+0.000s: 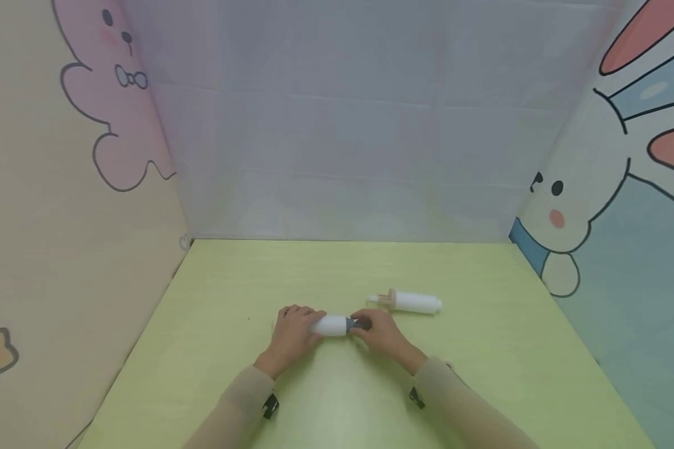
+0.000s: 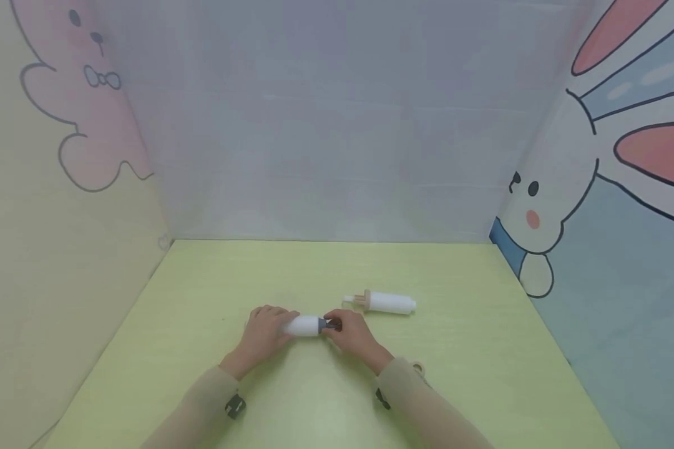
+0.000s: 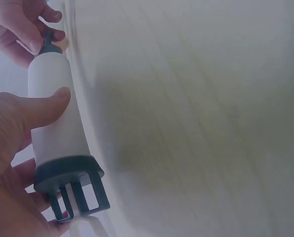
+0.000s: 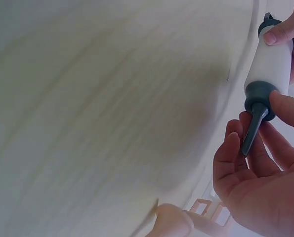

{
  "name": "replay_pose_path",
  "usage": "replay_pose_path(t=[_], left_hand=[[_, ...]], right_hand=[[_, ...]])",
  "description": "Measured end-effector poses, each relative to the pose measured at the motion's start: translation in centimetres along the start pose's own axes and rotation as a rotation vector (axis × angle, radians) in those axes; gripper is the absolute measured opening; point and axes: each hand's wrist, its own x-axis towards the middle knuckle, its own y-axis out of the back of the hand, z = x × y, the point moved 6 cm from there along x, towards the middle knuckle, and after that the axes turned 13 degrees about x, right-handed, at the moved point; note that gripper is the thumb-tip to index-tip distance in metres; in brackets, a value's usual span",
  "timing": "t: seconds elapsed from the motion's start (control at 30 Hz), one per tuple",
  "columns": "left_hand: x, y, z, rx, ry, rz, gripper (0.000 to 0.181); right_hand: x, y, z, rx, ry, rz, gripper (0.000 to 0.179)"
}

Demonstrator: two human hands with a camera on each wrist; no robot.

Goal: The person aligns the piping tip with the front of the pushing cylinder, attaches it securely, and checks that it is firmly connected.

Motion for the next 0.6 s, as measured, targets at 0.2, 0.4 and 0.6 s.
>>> replay_pose_path(t=[0.2,0.4,0.6], left_hand=[[0.05,-0.31,0.07,0.008,-0.001,-0.031,0.041],[-0.08,-0.55,-0.06,0.015,-0.003,-0.04,0.041],[-0.05,-0.69,-0.12,0.008,-0.008,-0.056,0.044]], right_hand=[[0.14,-0.37,0.64,-0.019,-0.032,-0.023,0.028],[0.16,-0.65,0.58,-0.03,-0.045,-0.035,0.028],[0.1,-0.69,0.61,-0.031,-0.051,-0.042,0.031]])
